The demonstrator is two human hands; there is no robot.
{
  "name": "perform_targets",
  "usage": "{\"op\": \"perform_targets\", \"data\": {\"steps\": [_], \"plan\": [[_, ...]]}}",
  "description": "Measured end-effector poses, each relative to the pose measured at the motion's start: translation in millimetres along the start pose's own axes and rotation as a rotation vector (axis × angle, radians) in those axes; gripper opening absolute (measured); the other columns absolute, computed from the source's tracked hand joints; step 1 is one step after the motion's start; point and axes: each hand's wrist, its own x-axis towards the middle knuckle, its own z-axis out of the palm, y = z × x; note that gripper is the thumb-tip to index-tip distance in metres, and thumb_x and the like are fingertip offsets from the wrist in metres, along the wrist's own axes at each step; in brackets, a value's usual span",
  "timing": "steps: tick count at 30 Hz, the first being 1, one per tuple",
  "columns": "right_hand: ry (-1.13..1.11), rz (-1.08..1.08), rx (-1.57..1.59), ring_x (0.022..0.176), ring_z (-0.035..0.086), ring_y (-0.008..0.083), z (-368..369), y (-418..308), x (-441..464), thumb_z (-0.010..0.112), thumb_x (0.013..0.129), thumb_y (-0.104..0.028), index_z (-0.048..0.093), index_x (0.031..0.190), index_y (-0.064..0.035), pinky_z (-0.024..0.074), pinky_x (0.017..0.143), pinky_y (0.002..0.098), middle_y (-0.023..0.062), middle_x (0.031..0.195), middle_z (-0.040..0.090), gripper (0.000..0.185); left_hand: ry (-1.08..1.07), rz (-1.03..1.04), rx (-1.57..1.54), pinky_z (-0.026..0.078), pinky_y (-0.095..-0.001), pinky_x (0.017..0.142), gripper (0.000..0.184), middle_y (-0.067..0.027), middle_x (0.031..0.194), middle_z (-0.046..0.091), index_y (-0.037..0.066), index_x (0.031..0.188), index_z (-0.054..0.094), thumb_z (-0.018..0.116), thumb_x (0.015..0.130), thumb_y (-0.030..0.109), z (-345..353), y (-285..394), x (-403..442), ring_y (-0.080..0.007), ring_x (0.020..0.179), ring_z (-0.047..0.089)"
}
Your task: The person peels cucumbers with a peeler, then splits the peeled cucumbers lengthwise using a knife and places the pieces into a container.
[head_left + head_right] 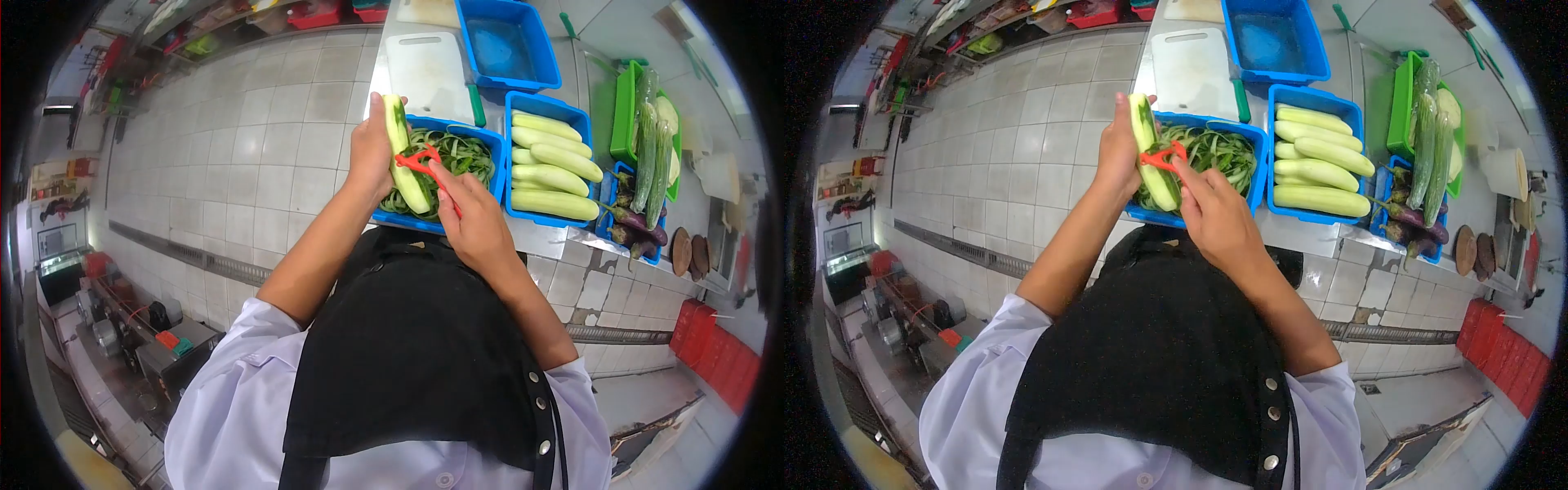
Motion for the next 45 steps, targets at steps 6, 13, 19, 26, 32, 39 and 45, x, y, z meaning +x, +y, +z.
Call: {"op": "perform_targets", "data": {"steps": [6, 13, 19, 26, 32, 39, 45], "plan": [[-0.085, -0.008, 0.066, 0.077, 0.058, 0.0341, -14, 9, -25, 0.061, 0.094, -0.003, 0.062, 0.136, -0.0057, 0.0483, 0.071, 0.0409, 0.0170, 0.088, 0.057, 0.042, -0.004, -0.042, -0.017, 0.049, -0.0281, 0.067, 0.070, -0.0054, 0.083, 0.057, -0.001, 0.134, 0.057, 0.037, 0.106, 0.060, -13, -1, 8, -0.0135, 0.073, 0.055], [-0.150, 0.049, 0.041, 0.082, 0.058, 0.0350, -32, 8, -38, 0.061, 0.094, -0.006, 0.061, 0.136, -0.0059, 0.0476, 0.076, 0.0432, 0.0170, 0.086, 0.058, 0.043, -0.023, -0.064, -0.042, 0.049, -0.0285, 0.067, 0.071, -0.0053, 0.083, 0.056, -0.001, 0.134, 0.056, 0.037, 0.106, 0.062, -21, -16, 16, -0.0144, 0.073, 0.054], [-0.300, 0.123, -0.047, 0.084, 0.059, 0.0354, -37, 17, -44, 0.062, 0.093, -0.008, 0.062, 0.135, -0.0055, 0.0477, 0.077, 0.0420, 0.0178, 0.087, 0.059, 0.042, 0.175, -0.064, -0.221, 0.050, -0.0288, 0.068, 0.069, -0.0045, 0.082, 0.054, 0.001, 0.134, 0.055, 0.037, 0.106, 0.061, -42, 4, 35, -0.0158, 0.072, 0.053], [0.057, 0.095, 0.168, 0.084, 0.059, 0.0346, -23, -6, 3, 0.058, 0.097, -0.006, 0.060, 0.135, -0.0043, 0.0478, 0.075, 0.0405, 0.0181, 0.093, 0.059, 0.038, -0.027, -0.090, 0.143, 0.051, -0.0287, 0.072, 0.061, -0.0079, 0.092, 0.065, -0.003, 0.121, 0.064, 0.041, 0.108, 0.052, -14, 9, -7, -0.0131, 0.084, 0.061], [0.110, -0.010, 0.045, 0.086, 0.062, 0.0357, 2, -10, 23, 0.060, 0.097, -0.005, 0.056, 0.139, -0.0050, 0.0504, 0.077, 0.0445, 0.0173, 0.098, 0.056, 0.043, -0.105, -0.095, 0.073, 0.055, -0.0309, 0.074, 0.055, -0.0097, 0.099, 0.069, -0.002, 0.114, 0.066, 0.051, 0.106, 0.051, -6, -8, -23, -0.0142, 0.085, 0.065], [0.084, -0.021, 0.002, 0.080, 0.058, 0.0317, 8, -13, 12, 0.058, 0.098, -0.004, 0.055, 0.142, -0.0049, 0.0488, 0.073, 0.0401, 0.0162, 0.097, 0.054, 0.045, -0.127, -0.206, -0.027, 0.055, -0.0339, 0.081, 0.064, -0.0103, 0.103, 0.066, -0.001, 0.122, 0.061, 0.045, 0.104, 0.059, -6, -10, -27, -0.0180, 0.091, 0.064], [0.085, -0.039, -0.052, 0.080, 0.059, 0.0320, 9, -16, 6, 0.059, 0.096, -0.002, 0.056, 0.141, -0.0036, 0.0498, 0.072, 0.0406, 0.0168, 0.097, 0.055, 0.045, -0.097, -0.193, -0.060, 0.055, -0.0359, 0.083, 0.066, -0.0101, 0.102, 0.065, -0.001, 0.127, 0.060, 0.044, 0.105, 0.059, 0, -6, -24, -0.0192, 0.092, 0.065]]}}
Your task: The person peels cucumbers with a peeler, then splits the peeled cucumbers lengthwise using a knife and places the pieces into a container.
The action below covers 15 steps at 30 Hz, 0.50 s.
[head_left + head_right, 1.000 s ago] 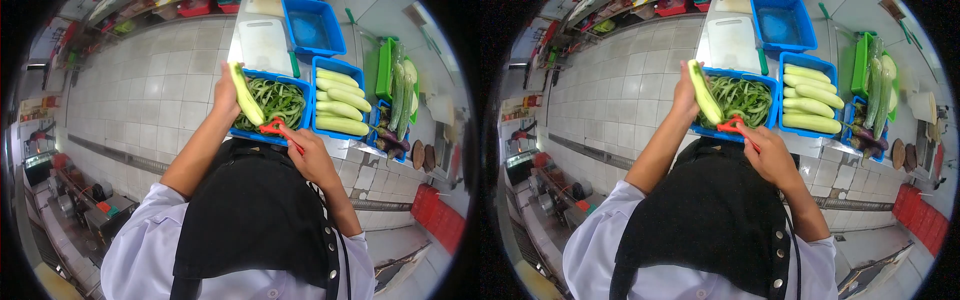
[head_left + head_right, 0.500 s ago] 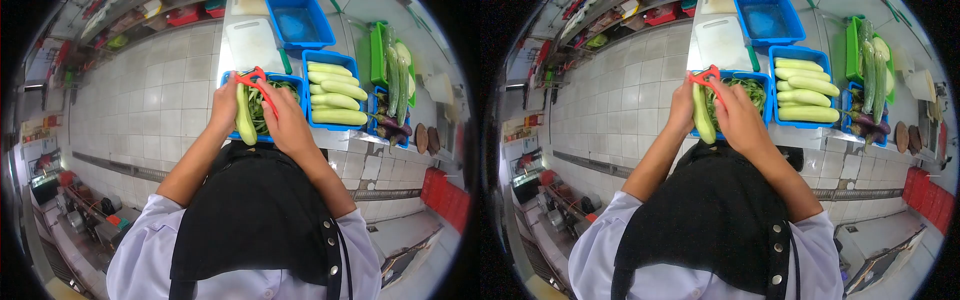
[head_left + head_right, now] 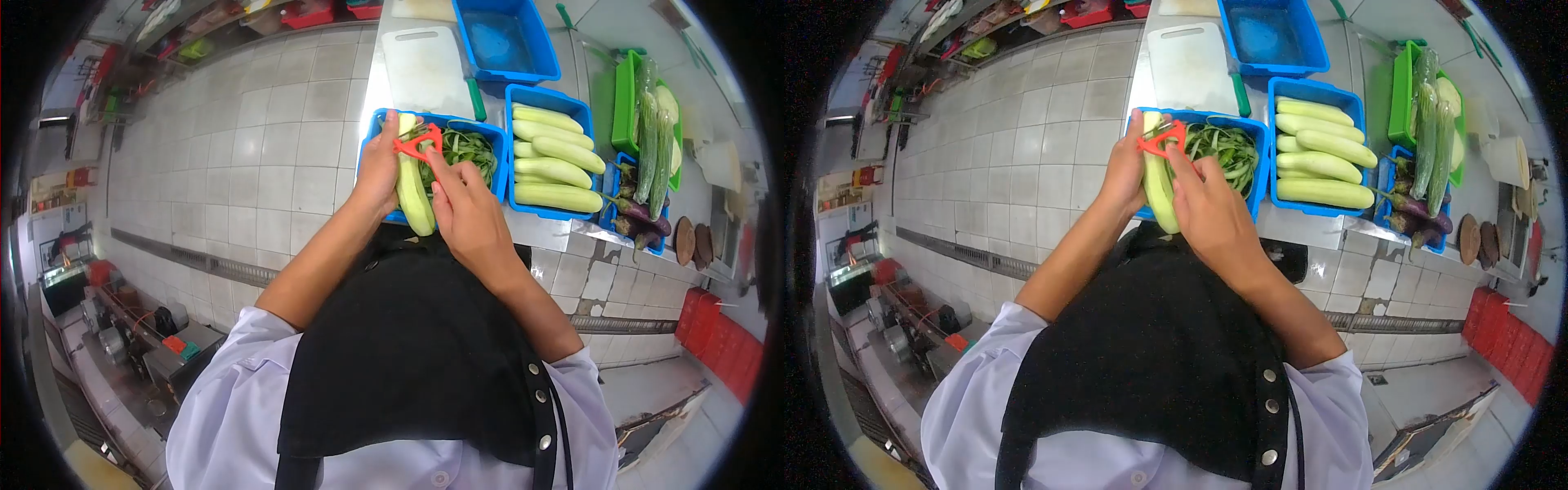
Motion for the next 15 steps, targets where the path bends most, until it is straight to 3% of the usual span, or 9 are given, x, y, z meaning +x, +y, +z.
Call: {"op": "perform_targets", "data": {"steps": [2, 7, 9, 11, 15], "plan": [[-0.084, 0.030, -0.011, 0.081, 0.064, 0.0364, 1, 0, -6, 0.062, 0.094, -0.005, 0.056, 0.139, -0.0031, 0.0520, 0.071, 0.0469, 0.0176, 0.098, 0.056, 0.046, 0.002, 0.042, -0.019, 0.055, -0.0345, 0.080, 0.066, -0.0091, 0.098, 0.064, -0.001, 0.128, 0.059, 0.043, 0.105, 0.059, -8, -3, 10, -0.0182, 0.089, 0.064], [-0.183, 0.042, 0.056, 0.081, 0.063, 0.0363, -11, 6, -21, 0.062, 0.094, -0.005, 0.059, 0.137, -0.0046, 0.0512, 0.072, 0.0431, 0.0176, 0.093, 0.057, 0.044, 0.093, 0.146, 0.089, 0.048, -0.0281, 0.064, 0.068, -0.0056, 0.081, 0.058, 0.000, 0.131, 0.057, 0.038, 0.106, 0.061, -30, 20, 30, -0.0138, 0.070, 0.054], [-0.239, 0.070, 0.101, 0.082, 0.062, 0.0364, -26, 12, -25, 0.062, 0.093, -0.005, 0.060, 0.136, -0.0051, 0.0507, 0.074, 0.0419, 0.0175, 0.090, 0.057, 0.043, 0.118, 0.157, 0.073, 0.049, -0.0281, 0.066, 0.068, -0.0051, 0.081, 0.057, 0.000, 0.131, 0.056, 0.038, 0.106, 0.061, -34, 31, 29, -0.0139, 0.071, 0.055], [-0.459, 0.103, 0.079, 0.083, 0.061, 0.0360, -42, 22, -28, 0.061, 0.094, -0.005, 0.062, 0.135, -0.0059, 0.0496, 0.077, 0.0406, 0.0176, 0.087, 0.058, 0.042, 0.114, 0.182, 0.028, 0.049, -0.0280, 0.071, 0.069, -0.0036, 0.085, 0.055, 0.000, 0.132, 0.054, 0.037, 0.106, 0.061, -43, 38, 34, -0.0140, 0.077, 0.054], [-0.458, 0.084, 0.155, 0.085, 0.061, 0.0355, -54, 30, -22, 0.060, 0.094, -0.005, 0.062, 0.135, -0.0051, 0.0492, 0.078, 0.0413, 0.0182, 0.089, 0.060, 0.041, 0.028, 0.180, 0.035, 0.048, -0.0274, 0.076, 0.070, -0.0026, 0.090, 0.053, -0.001, 0.132, 0.054, 0.036, 0.106, 0.061, -43, 49, 28, -0.0141, 0.083, 0.053]]}}
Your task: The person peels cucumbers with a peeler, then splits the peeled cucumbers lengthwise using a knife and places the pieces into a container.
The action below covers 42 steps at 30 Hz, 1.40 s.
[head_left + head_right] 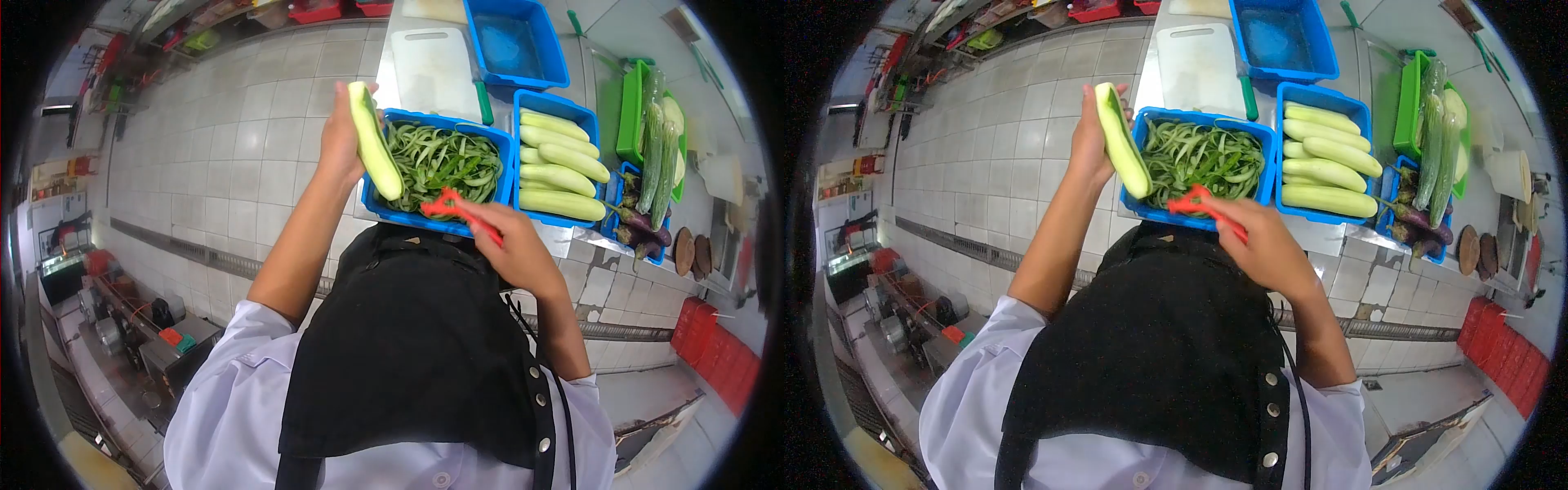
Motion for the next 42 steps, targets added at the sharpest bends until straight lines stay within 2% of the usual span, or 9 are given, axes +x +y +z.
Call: {"op": "perform_targets", "data": {"steps": [5, 8, 16, 19, 27, 34, 36, 40, 42], "plan": [[0.412, -0.077, 0.018, 0.088, 0.061, 0.0359, -3, -33, 42, 0.058, 0.096, -0.006, 0.058, 0.137, -0.0049, 0.0491, 0.078, 0.0413, 0.0179, 0.100, 0.060, 0.041, -0.136, -0.070, 0.102, 0.050, -0.0280, 0.075, 0.070, -0.0041, 0.091, 0.057, -0.003, 0.130, 0.056, 0.036, 0.107, 0.060, 22, -11, -19, -0.0140, 0.084, 0.056], [0.515, -0.179, -0.066, 0.088, 0.061, 0.0356, 11, -32, 65, 0.058, 0.097, -0.005, 0.056, 0.139, -0.0058, 0.0493, 0.077, 0.0422, 0.0174, 0.103, 0.058, 0.042, -0.057, -0.134, 0.130, 0.054, -0.0310, 0.077, 0.064, -0.0102, 0.102, 0.066, 0.001, 0.118, 0.063, 0.038, 0.106, 0.059, 32, -19, -26, -0.0162, 0.085, 0.063], [0.435, -0.196, -0.116, 0.084, 0.062, 0.0357, 29, -33, 65, 0.060, 0.096, -0.005, 0.055, 0.140, -0.0064, 0.0507, 0.074, 0.0454, 0.0166, 0.098, 0.055, 0.044, -0.081, -0.103, -0.021, 0.057, -0.0370, 0.084, 0.070, -0.0154, 0.115, 0.067, -0.001, 0.131, 0.058, 0.042, 0.104, 0.061, 32, -15, -28, -0.0212, 0.099, 0.066], [0.357, -0.103, -0.123, 0.086, 0.058, 0.0332, 30, -37, 60, 0.057, 0.097, -0.003, 0.054, 0.143, -0.0059, 0.0485, 0.079, 0.0405, 0.0167, 0.099, 0.055, 0.046, -0.065, -0.093, -0.008, 0.057, -0.0377, 0.088, 0.071, -0.0175, 0.118, 0.067, -0.002, 0.133, 0.056, 0.043, 0.104, 0.062, 31, -15, -28, -0.0223, 0.104, 0.066], [0.298, -0.115, -0.086, 0.081, 0.061, 0.0350, 45, -26, 36, 0.059, 0.096, -0.004, 0.056, 0.140, -0.0056, 0.0501, 0.072, 0.0436, 0.0181, 0.094, 0.055, 0.044, 0.043, -0.044, -0.024, 0.050, -0.0280, 0.069, 0.070, -0.0063, 0.083, 0.059, -0.002, 0.129, 0.062, 0.041, 0.105, 0.060, 17, -12, -10, -0.0134, 0.073, 0.056], [0.176, -0.020, -0.007, 0.082, 0.059, 0.0362, 32, -24, 3, 0.060, 0.096, -0.006, 0.058, 0.138, -0.0046, 0.0490, 0.077, 0.0417, 0.0182, 0.094, 0.058, 0.043, 0.022, -0.006, -0.128, 0.050, -0.0270, 0.073, 0.073, -0.0045, 0.086, 0.054, -0.004, 0.131, 0.052, 0.040, 0.104, 0.062, 2, -7, -3, -0.0143, 0.080, 0.054], [0.017, 0.034, 0.019, 0.083, 0.059, 0.0361, 24, -21, -5, 0.060, 0.096, -0.007, 0.057, 0.139, -0.0050, 0.0485, 0.079, 0.0412, 0.0184, 0.096, 0.059, 0.044, 0.013, -0.010, -0.176, 0.050, -0.0273, 0.073, 0.073, -0.0040, 0.087, 0.052, -0.005, 0.131, 0.051, 0.040, 0.104, 0.062, -3, -7, -1, -0.0144, 0.081, 0.054], [0.063, 0.020, 0.065, 0.084, 0.059, 0.0361, 13, -28, -1, 0.060, 0.096, -0.006, 0.058, 0.139, -0.0060, 0.0485, 0.078, 0.0408, 0.0183, 0.098, 0.060, 0.043, -0.013, -0.002, -0.265, 0.051, -0.0281, 0.074, 0.072, -0.0039, 0.087, 0.051, -0.004, 0.128, 0.051, 0.040, 0.104, 0.063, -7, -7, 3, -0.0148, 0.081, 0.054], [0.262, -0.039, 0.052, 0.083, 0.060, 0.0358, 14, -40, 11, 0.059, 0.095, -0.004, 0.058, 0.138, -0.0067, 0.0492, 0.076, 0.0408, 0.0177, 0.096, 0.058, 0.043, -0.005, -0.003, -0.272, 0.051, -0.0284, 0.074, 0.069, -0.0045, 0.087, 0.052, -0.002, 0.126, 0.051, 0.040, 0.104, 0.063, -3, -12, 1, -0.0152, 0.081, 0.054]]}}
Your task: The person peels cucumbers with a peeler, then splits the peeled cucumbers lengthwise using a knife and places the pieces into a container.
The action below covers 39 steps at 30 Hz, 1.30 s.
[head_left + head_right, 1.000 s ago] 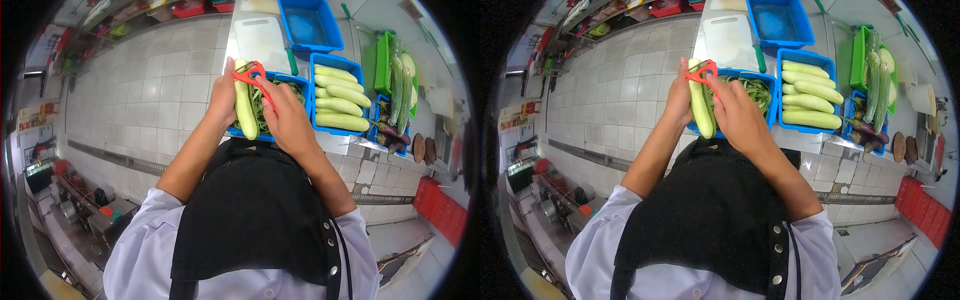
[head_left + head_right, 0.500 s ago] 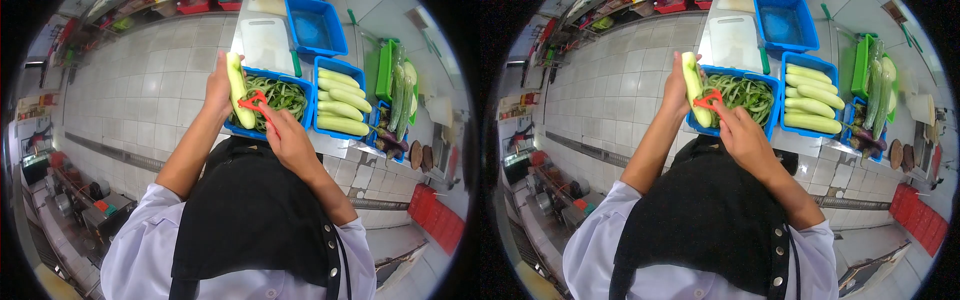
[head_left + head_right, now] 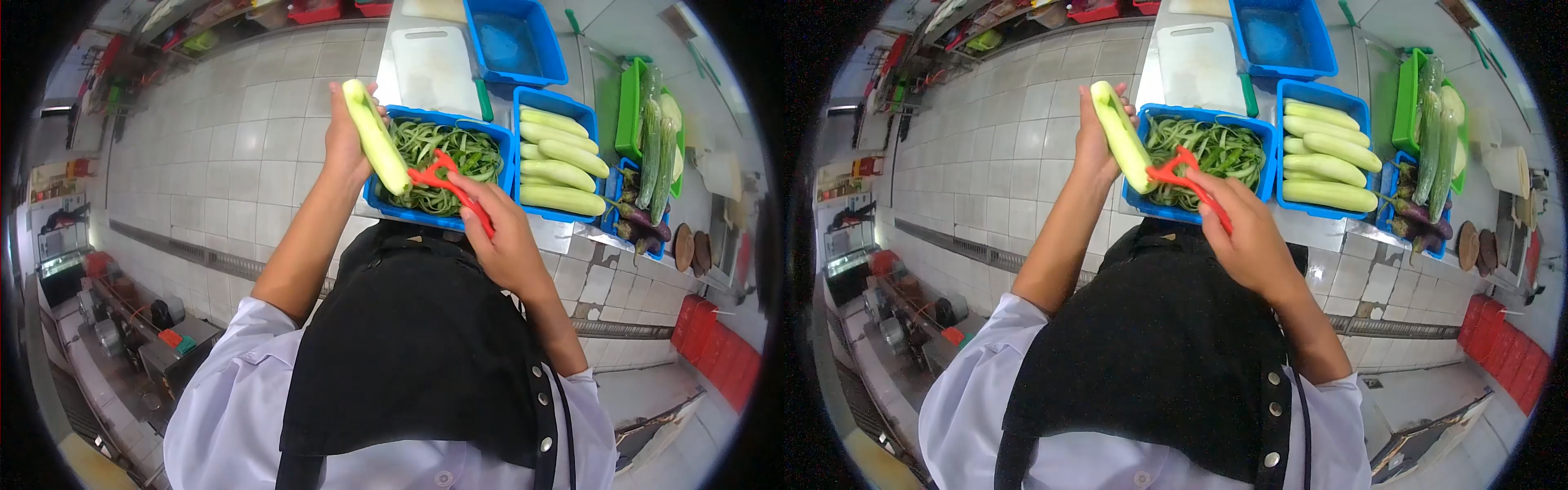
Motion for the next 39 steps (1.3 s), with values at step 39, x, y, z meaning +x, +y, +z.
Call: {"op": "perform_targets", "data": {"steps": [39], "plan": [[-0.024, -0.072, -0.172, 0.091, 0.063, 0.0409, 7, -5, -5, 0.056, 0.097, -0.005, 0.056, 0.132, -0.0046, 0.0518, 0.077, 0.0464, 0.0197, 0.104, 0.061, 0.035, -0.040, -0.084, 0.089, 0.053, -0.0258, 0.074, 0.079, -0.0051, 0.088, 0.054, -0.006, 0.135, 0.048, 0.041, 0.103, 0.065, 8, -15, -11, -0.0144, 0.080, 0.055]]}}
